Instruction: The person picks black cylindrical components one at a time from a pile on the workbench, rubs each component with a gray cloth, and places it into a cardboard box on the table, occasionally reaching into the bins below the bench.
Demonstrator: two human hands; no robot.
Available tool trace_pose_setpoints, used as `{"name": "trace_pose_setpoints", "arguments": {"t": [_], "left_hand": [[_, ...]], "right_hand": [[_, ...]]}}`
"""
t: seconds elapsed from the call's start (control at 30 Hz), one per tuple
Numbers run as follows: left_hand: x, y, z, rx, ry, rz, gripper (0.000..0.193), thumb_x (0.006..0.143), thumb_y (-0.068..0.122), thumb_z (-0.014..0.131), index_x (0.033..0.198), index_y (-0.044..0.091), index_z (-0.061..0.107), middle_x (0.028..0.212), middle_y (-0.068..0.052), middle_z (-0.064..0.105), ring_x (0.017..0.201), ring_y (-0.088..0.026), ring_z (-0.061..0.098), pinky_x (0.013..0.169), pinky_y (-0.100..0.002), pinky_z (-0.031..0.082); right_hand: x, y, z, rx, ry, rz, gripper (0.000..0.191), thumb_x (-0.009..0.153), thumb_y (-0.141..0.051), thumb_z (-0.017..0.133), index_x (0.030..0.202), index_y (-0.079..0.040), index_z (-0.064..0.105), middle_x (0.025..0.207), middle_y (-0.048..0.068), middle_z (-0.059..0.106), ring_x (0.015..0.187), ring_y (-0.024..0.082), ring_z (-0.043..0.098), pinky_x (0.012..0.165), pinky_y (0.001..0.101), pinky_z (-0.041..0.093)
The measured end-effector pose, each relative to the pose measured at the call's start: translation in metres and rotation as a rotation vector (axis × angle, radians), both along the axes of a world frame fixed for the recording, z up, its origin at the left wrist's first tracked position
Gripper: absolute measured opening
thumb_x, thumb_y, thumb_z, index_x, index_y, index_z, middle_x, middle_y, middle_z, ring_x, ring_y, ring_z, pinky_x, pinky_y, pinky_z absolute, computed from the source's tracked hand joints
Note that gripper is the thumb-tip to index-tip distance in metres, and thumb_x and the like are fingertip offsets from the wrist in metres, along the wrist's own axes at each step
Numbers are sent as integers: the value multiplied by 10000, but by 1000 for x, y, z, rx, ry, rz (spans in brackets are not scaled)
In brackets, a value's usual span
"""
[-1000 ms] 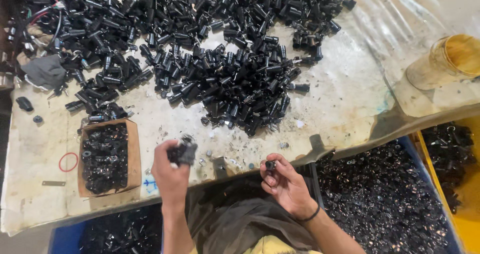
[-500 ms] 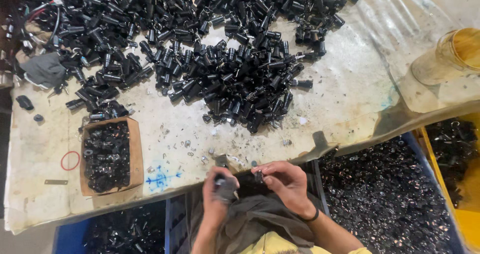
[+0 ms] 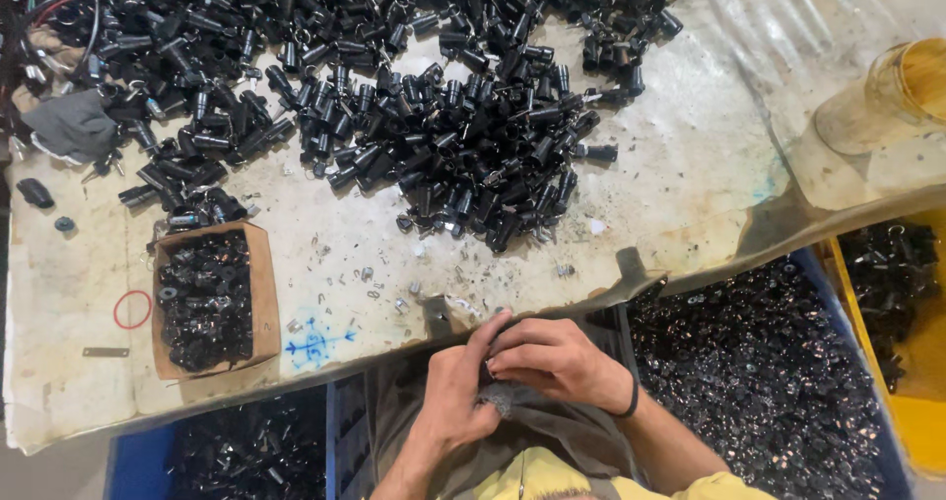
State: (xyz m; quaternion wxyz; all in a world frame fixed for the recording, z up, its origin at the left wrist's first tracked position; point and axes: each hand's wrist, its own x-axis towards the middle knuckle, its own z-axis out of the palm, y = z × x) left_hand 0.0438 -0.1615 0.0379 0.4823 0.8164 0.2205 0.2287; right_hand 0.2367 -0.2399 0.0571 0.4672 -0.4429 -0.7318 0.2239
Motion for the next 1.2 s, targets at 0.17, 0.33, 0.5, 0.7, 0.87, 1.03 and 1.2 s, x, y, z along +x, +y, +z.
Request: {"name": "trace_pose_setpoints", "arguments": {"t": [0.17, 0.33, 0.5, 0.7, 0.87, 1.03, 1.2], "left_hand": [[-9, 6, -7, 34, 129, -129, 1106, 538, 146, 654, 1599, 77, 346, 745, -169, 641, 690, -410, 623, 630, -474, 479], [-15, 10, -16, 68, 184, -139, 1153, 498, 162, 666, 1598, 53, 336, 698, -158, 622, 666, -403, 613, 617, -487, 465], [-58, 4, -43, 118, 392, 33, 1080, 499, 127, 684, 1542, 144, 405, 681, -154, 659, 680, -396, 653, 636, -499, 513], [-182, -4, -47, 11, 1083, 504, 744, 739, 306, 730, 1439, 193, 505, 1053, -176, 716, 967, -402, 697, 823, -517, 564], [-175, 6, -5, 262, 1124, 478, 932, 667, 197, 729, 1528, 118, 381, 1414, -144, 517, 1356, -358, 458, 1105, -486, 404], [-54, 80, 34, 433, 343, 208, 929, 657, -96, 594, 1548, 33, 366, 1573, -203, 403, 1494, -405, 327, 1241, -489, 255], [49, 218, 19, 1019, 546, 349, 979, 949, 178, 793, 1747, 110, 231, 1764, -216, 119, 1617, -432, 140, 1310, -649, 181]], "right_hand": [[3, 1, -7, -101, 10, 100, 215, 855, -47, 811, 1049, -82, 727, 997, 78, 680, 872, 286, 714, 731, 379, 587], [-3, 4, -19, -107, -11, 109, 245, 831, -66, 807, 1059, -99, 727, 970, 75, 668, 854, 289, 703, 710, 389, 577], [-26, 10, -32, -140, -73, 179, 422, 794, -88, 802, 1207, -134, 732, 1030, 69, 668, 895, 284, 690, 741, 386, 575], [-38, -4, -60, -435, 338, -52, 441, 840, -31, 774, 1263, -100, 671, 1151, 80, 699, 793, 156, 684, 610, 266, 560], [14, -29, -86, -345, 406, -720, 277, 956, -21, 715, 1228, -75, 707, 974, 24, 692, 802, 79, 620, 694, 229, 516], [78, -69, -108, -225, 495, -1022, 341, 1013, -84, 665, 1348, -49, 618, 1215, 43, 685, 1010, 96, 626, 856, 229, 533], [123, -163, -126, -431, -295, -1392, 562, 960, -289, 738, 1446, -51, 588, 1392, 150, 606, 1261, 273, 555, 1053, 457, 493]]}}
